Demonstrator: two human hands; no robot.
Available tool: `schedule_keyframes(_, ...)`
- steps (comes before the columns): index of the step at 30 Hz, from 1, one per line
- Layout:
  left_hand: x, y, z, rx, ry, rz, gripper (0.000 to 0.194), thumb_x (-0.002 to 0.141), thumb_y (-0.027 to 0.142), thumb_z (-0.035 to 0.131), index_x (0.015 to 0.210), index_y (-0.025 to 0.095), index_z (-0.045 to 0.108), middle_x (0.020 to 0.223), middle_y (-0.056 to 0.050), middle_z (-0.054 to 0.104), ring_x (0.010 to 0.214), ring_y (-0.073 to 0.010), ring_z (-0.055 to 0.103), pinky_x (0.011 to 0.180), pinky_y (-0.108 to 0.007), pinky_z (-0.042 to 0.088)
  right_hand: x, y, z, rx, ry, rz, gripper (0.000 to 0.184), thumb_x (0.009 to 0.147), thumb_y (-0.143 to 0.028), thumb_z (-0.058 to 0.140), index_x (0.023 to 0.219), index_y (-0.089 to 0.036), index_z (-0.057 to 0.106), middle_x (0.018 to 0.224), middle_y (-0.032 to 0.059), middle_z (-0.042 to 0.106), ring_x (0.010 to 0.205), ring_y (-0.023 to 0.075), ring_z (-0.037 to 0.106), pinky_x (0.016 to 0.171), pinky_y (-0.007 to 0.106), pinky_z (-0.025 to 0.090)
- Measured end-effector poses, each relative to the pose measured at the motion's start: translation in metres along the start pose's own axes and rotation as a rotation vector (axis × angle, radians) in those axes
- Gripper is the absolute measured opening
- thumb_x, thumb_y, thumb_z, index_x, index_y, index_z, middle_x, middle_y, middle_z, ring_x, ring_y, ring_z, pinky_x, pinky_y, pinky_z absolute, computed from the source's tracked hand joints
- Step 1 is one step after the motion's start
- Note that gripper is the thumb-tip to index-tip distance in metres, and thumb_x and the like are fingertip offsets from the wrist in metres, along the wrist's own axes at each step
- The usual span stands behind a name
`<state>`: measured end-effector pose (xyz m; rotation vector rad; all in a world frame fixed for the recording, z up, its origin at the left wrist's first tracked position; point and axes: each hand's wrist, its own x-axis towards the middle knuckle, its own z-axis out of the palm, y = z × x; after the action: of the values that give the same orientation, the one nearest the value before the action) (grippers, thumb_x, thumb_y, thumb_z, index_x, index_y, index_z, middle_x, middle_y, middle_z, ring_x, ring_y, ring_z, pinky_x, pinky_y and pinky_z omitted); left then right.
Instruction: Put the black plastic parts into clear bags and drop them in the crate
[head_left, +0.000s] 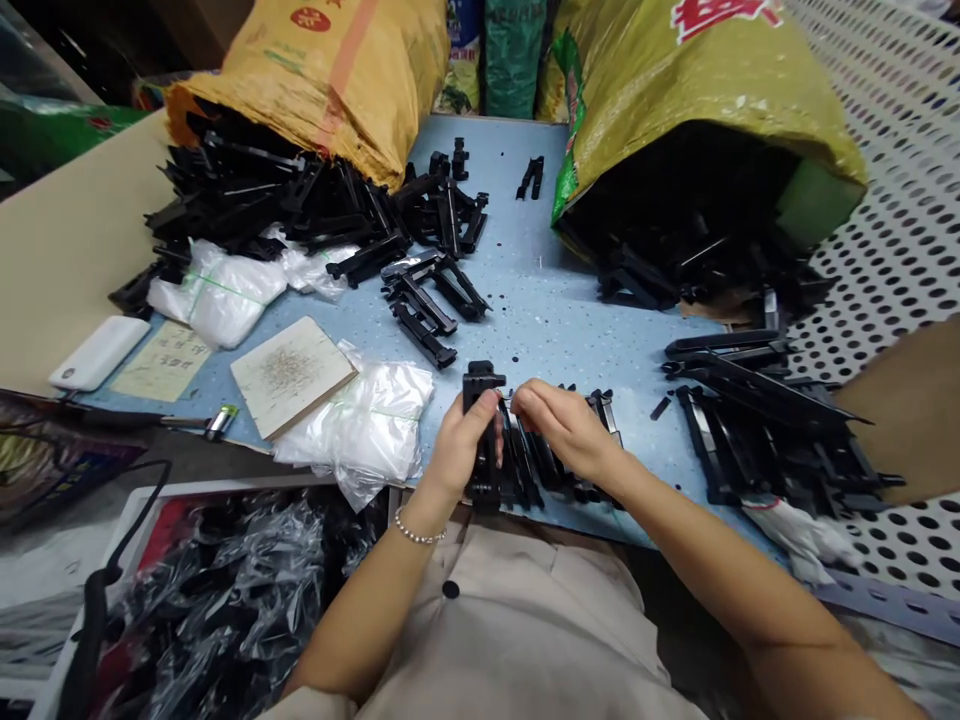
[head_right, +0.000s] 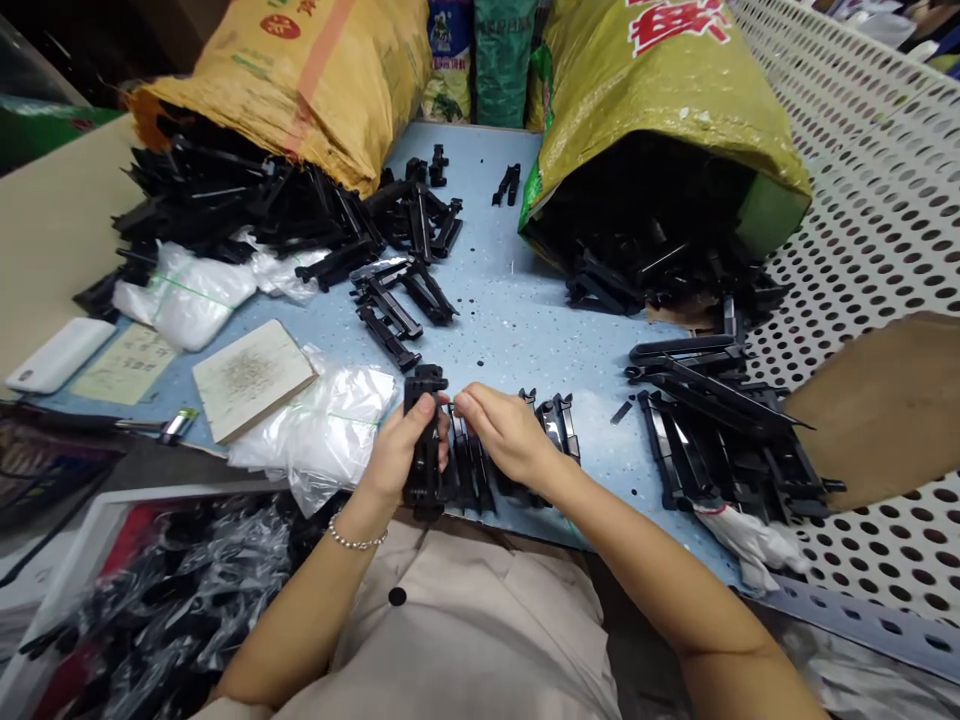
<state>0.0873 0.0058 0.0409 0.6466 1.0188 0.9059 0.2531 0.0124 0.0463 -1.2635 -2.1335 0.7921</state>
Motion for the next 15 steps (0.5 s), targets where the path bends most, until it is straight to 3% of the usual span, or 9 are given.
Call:
schedule_keyframes(3, 0.003, 0.004, -0.007, -0.058, 0.039, -0.013, 0.059, 0.069, 0.063, 0.062, 0.103, 0.017, 0.048, 0.064, 0.006, 0.049, 0.045, -0.0037, 0.048, 0.042, -0.017, 0.04, -0.02, -0.01, 0.014, -0.069, -0.077, -0.197, 0.038, 0.101, -0.045, 0.033, 0.095, -0.016, 0.057, 0.085, 0.0043, 0.059, 0.075, 0.0115, 0.051, 0.069, 0.024, 0.037)
schedule_keyframes(6, 0.003, 0.003, -0.007, -0.093, 0.004, -0.077, 0.061, 0.069, 0.063, 0.061, 0.106, 0.016, 0.049, 0.064, 0.006, 0.049, 0.045, -0.0033, 0.047, 0.042, -0.017, 0.039, -0.036, -0.014, 0.036, -0.263, 0.016, -0.418, 0.033, 0.099, -0.043, 0.041, 0.093, -0.015, 0.058, 0.08, 0.0057, 0.057, 0.072, 0.0133, 0.047, 0.065, 0.027, 0.031)
schedule_keyframes(8, 0.004, 0.002, -0.008, -0.095, -0.003, -0.086, 0.062, 0.07, 0.063, 0.06, 0.108, 0.015, 0.05, 0.065, 0.006, 0.049, 0.044, -0.0031, 0.046, 0.042, -0.018, 0.039, -0.043, -0.011, 0.045, -0.3, 0.042, -0.43, 0.035, 0.1, -0.039, 0.039, 0.083, -0.014, 0.057, 0.071, 0.0047, 0.054, 0.067, 0.0125, 0.044, 0.063, 0.027, 0.028)
schedule_keyframes(11, 0.004, 0.001, -0.021, -0.024, 0.098, -0.007, 0.063, 0.069, 0.063, 0.061, 0.111, 0.018, 0.049, 0.067, 0.006, 0.051, 0.044, -0.0028, 0.047, 0.042, -0.017, 0.04, -0.056, 0.004, 0.037, -0.267, 0.006, -0.236, 0.04, 0.101, -0.039, 0.034, 0.081, -0.015, 0.058, 0.074, 0.0055, 0.056, 0.071, 0.0123, 0.049, 0.068, 0.027, 0.035)
schedule_keyframes(13, 0.004, -0.002, -0.035, 0.036, 0.19, 0.007, 0.063, 0.068, 0.064, 0.062, 0.112, 0.02, 0.048, 0.069, 0.005, 0.054, 0.044, -0.0029, 0.048, 0.043, -0.017, 0.041, -0.069, 0.019, 0.023, -0.305, 0.076, 0.017, 0.04, 0.101, -0.043, 0.032, 0.099, -0.015, 0.061, 0.097, 0.0098, 0.062, 0.091, 0.0167, 0.056, 0.082, 0.031, 0.042)
schedule_keyframes(15, 0.004, -0.01, -0.046, 0.079, 0.227, -0.082, 0.064, 0.069, 0.067, 0.059, 0.111, 0.02, 0.047, 0.068, 0.004, 0.055, 0.044, -0.0046, 0.05, 0.044, -0.019, 0.043, -0.082, 0.036, 0.013, -0.39, 0.167, 0.308, 0.05, 0.098, -0.05, 0.034, 0.128, -0.015, 0.053, 0.13, 0.0158, 0.051, 0.12, 0.0257, 0.048, 0.098, 0.041, 0.042)
